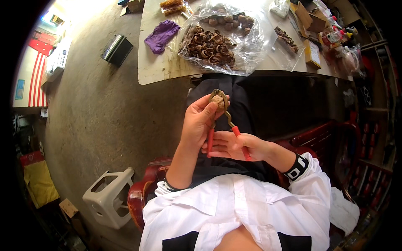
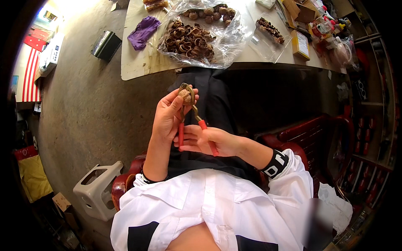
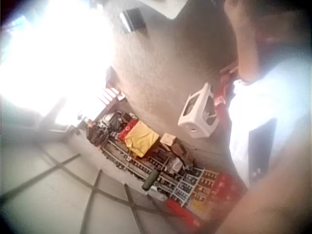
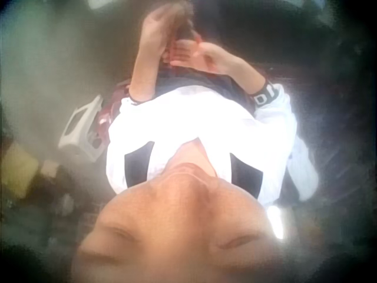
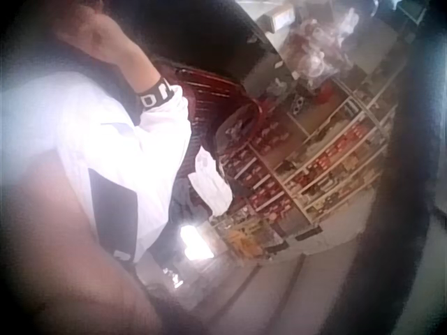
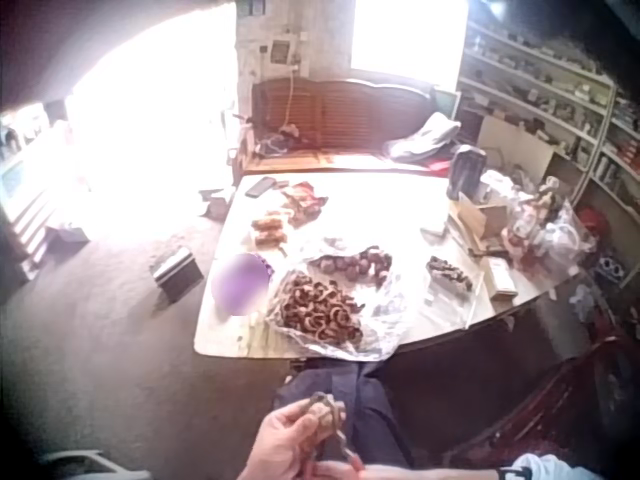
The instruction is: The person cracks walnuts using a red-handled nutcracker and then removes the nutmeat by hand. Shells are discarded into a plastic bag on the table while the extracted nutmeat is placed into a small plastic bag to the right.
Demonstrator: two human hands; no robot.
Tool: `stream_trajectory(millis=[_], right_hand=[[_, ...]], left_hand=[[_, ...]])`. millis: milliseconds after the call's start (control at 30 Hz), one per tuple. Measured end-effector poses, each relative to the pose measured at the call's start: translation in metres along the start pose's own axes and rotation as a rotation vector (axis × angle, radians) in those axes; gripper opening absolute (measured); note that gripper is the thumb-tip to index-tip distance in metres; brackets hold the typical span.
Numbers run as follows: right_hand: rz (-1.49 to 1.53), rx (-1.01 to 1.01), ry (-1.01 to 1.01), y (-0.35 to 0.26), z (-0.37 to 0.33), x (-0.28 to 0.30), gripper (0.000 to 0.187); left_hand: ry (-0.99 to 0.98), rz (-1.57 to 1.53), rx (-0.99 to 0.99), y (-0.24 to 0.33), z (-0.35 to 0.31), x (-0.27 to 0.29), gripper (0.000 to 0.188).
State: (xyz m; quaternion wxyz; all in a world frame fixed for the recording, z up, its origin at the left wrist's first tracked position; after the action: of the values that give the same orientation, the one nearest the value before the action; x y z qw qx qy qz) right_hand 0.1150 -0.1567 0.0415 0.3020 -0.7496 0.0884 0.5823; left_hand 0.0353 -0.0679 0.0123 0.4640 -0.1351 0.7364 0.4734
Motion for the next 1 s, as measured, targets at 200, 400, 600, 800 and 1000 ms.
stream_trajectory(millis=[200, 400, 600, 800, 1000], right_hand=[[-0.053, -0.043, 0.159, 0.001, -0.005, 0.011, 0.052], [-0.093, -0.032, 0.304, 0.011, -0.008, 0.016, 0.036], [-0.146, -0.039, 0.331, 0.013, -0.012, 0.016, 0.031], [-0.237, -0.088, 0.289, 0.016, -0.019, 0.023, 0.034], [-0.219, -0.091, 0.119, 0.015, -0.022, 0.016, 0.071]], left_hand=[[0.023, -0.031, 0.004, -0.004, -0.001, 0.001, 0.052], [-0.055, -0.096, 0.100, -0.015, -0.001, 0.001, 0.056], [-0.146, -0.156, 0.152, -0.018, -0.002, 0.000, 0.059], [-0.184, -0.182, 0.210, -0.020, -0.007, 0.000, 0.055], [-0.207, -0.048, 0.233, -0.016, -0.012, 0.005, 0.048]])
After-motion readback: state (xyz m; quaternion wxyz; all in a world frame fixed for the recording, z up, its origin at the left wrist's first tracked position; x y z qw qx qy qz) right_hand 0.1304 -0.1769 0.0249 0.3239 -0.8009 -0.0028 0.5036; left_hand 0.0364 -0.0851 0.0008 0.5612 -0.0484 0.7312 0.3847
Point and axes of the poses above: each hand's wrist, its own z-axis towards the middle knuckle, its own x-axis out of the back of the hand, y = z × x, the point moved 6 cm from there along z, towards the middle knuckle, and after that the axes turned 6 degrees about -y, right-handed, at the moved point
